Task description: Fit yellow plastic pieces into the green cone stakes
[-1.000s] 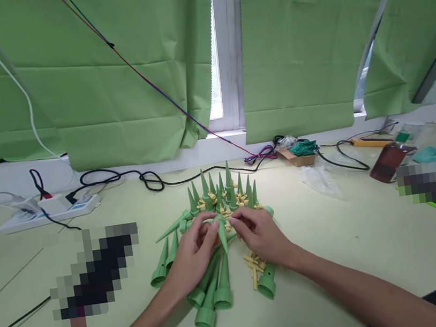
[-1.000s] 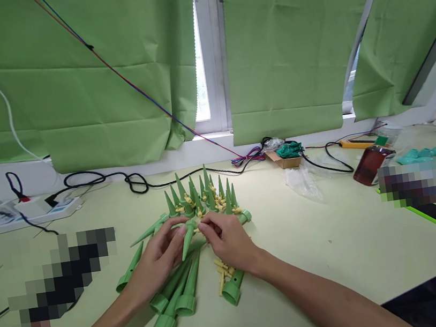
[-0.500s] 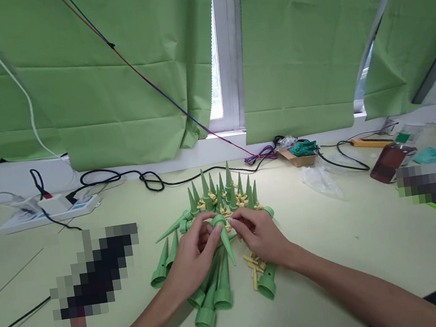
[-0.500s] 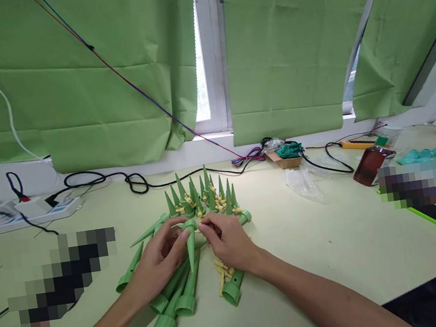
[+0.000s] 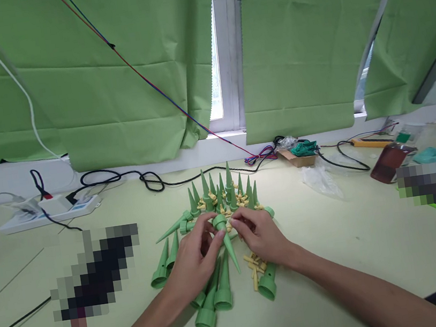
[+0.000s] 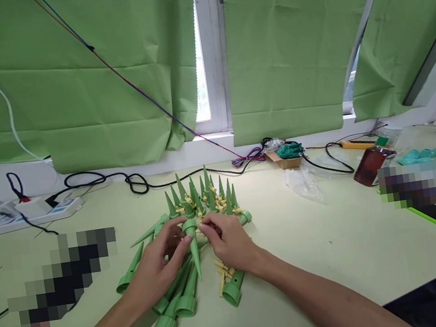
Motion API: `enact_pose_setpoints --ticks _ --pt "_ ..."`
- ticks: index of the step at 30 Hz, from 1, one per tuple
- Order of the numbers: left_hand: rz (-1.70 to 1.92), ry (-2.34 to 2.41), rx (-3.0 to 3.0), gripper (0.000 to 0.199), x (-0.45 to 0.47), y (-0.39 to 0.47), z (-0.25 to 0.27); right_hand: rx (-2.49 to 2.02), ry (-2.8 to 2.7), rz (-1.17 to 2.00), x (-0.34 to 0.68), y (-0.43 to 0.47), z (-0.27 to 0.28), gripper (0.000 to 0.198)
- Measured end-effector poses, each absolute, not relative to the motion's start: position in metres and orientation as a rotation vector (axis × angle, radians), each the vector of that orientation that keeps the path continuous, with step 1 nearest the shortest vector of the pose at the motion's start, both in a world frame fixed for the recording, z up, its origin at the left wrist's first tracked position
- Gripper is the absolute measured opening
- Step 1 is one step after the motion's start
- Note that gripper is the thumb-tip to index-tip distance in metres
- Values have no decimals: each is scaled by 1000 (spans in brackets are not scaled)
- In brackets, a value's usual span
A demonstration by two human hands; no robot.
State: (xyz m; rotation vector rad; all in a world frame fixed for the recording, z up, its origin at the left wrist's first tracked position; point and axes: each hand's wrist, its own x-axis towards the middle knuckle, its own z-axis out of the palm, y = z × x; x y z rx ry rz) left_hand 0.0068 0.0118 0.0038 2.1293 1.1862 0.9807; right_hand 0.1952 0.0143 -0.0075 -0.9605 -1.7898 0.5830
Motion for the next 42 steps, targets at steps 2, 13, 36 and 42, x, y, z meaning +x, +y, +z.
enact_pose_setpoints --ticks 2,13,36,42 --pt "981 1183 2158 32 7 12 3 -961 -1793 581 195 14 -7 20" --pt "965 1201 2260 30 6 12 0 -967 -1806 548 196 14 -7 22" --pt "1070 1027 2501 12 6 10 -5 -1005 -1748 789 192 11 -3 33" --pt "1067 1114 2327 30 6 8 -5 -961 -1680 887 192 9 -1 33"
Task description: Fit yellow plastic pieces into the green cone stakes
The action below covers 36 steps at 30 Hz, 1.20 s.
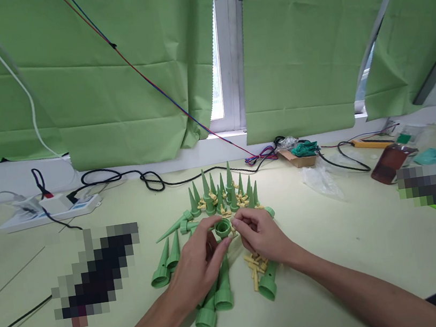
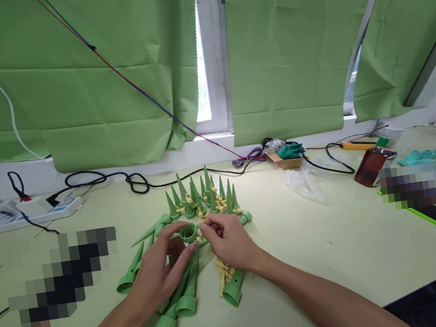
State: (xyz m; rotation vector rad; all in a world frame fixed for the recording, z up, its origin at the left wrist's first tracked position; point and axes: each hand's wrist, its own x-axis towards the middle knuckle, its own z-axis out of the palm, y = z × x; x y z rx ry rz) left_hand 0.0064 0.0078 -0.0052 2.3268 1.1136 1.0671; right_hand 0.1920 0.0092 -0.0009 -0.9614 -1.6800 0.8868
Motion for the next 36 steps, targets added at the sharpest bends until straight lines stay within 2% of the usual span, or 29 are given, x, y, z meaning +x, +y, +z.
enact_pose_setpoints --ticks 2,8,12,16,25,36 --pt "1080 1141 2233 34 7 6 -4 -936 -1660 898 192 8 -1 33" --pt "1124 1146 2123 23 8 4 4 -880 -1596 848 193 6 -2 32" --pt "1073 1109 2126 46 7 5 8 -890 -1618 758 194 6 -3 29" --pt "996 1124 2002 53 7 6 8 -858 -1689 655 194 5 -3 24" --pt "1003 1072 1967 44 7 7 8 -844 -1745 578 193 6 -1 19" --pt "973 1018 2245 32 8 6 9 -848 -1743 538 196 10 -5 21"
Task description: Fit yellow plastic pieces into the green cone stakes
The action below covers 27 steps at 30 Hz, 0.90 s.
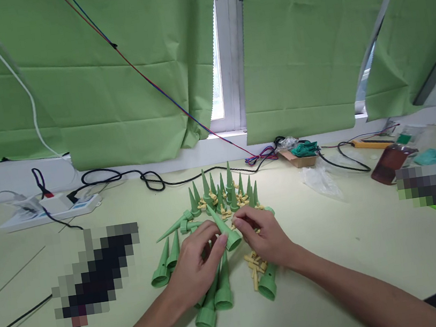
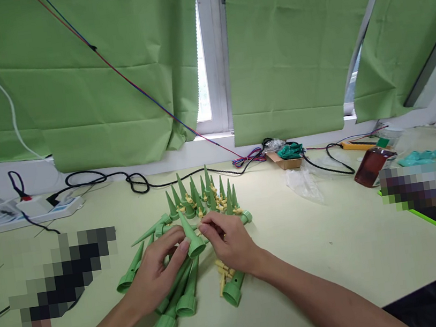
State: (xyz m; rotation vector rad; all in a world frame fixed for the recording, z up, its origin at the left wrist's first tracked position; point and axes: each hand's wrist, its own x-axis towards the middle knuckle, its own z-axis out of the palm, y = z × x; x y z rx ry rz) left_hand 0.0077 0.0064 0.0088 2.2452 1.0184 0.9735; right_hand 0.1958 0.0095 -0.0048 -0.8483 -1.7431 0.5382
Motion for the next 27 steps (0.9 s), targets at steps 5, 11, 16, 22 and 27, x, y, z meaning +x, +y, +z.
enact_pose_setpoints --ticks 5,11,16,22,27 --pt "965 1023 2262 29 7 8 8 -862 -1757 528 195 9 -3 22" --pt "977 1019 2271 23 6 8 7 -875 -1760 535 196 9 -2 23" --pt "979 1006 2302 17 7 7 6 -888 -1774 526 196 9 -2 23" --pt "983 989 2332 12 8 7 3 -915 -1801 509 195 8 -2 24" --pt "1013 943 2400 6 5 6 0 -963 -1812 555 195 9 -1 26"
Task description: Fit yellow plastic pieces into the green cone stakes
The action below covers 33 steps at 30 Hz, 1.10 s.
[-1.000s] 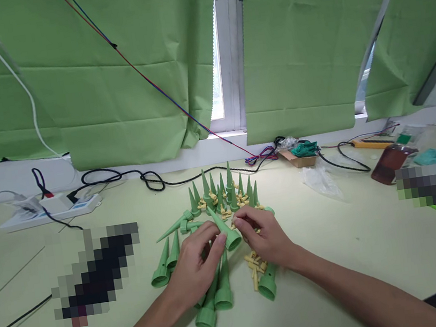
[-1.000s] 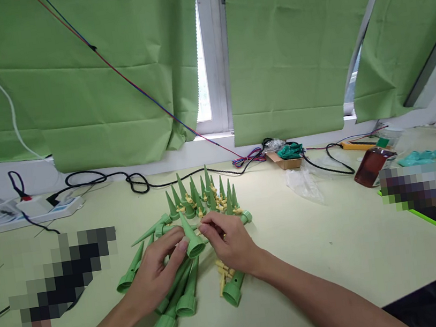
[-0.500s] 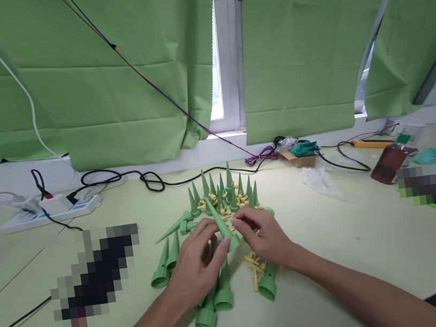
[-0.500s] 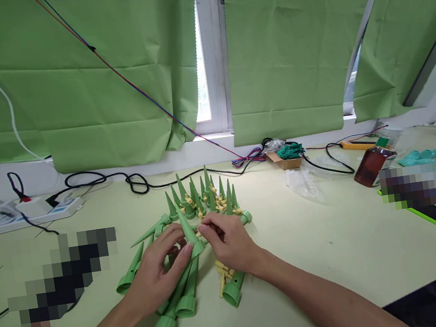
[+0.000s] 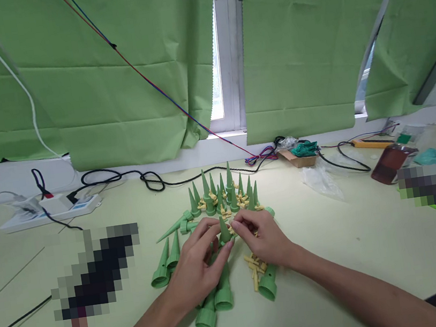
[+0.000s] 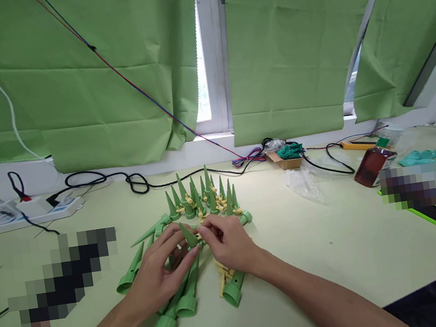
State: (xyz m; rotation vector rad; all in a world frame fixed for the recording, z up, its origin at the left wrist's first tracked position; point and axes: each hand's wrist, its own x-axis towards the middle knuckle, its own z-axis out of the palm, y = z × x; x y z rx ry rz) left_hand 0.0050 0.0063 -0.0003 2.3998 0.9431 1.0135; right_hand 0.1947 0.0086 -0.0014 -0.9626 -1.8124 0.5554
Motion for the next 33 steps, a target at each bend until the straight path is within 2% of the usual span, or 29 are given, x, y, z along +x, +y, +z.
enact_pose_setpoints --ticks 5,9,20,33 --pt "1021 873 2531 25 3 9 -4 -1019 -1810 643 194 10 -2 28" --pt "1032 860 2592 31 2 11 -7 -1038 -1803 690 194 10 -3 29" --pt "1188 1005 2176 25 10 8 3 -955 -1631 734 194 11 -4 31" --pt "1056 1030 1919 30 9 6 7 -852 -1727 592 193 6 -2 23"
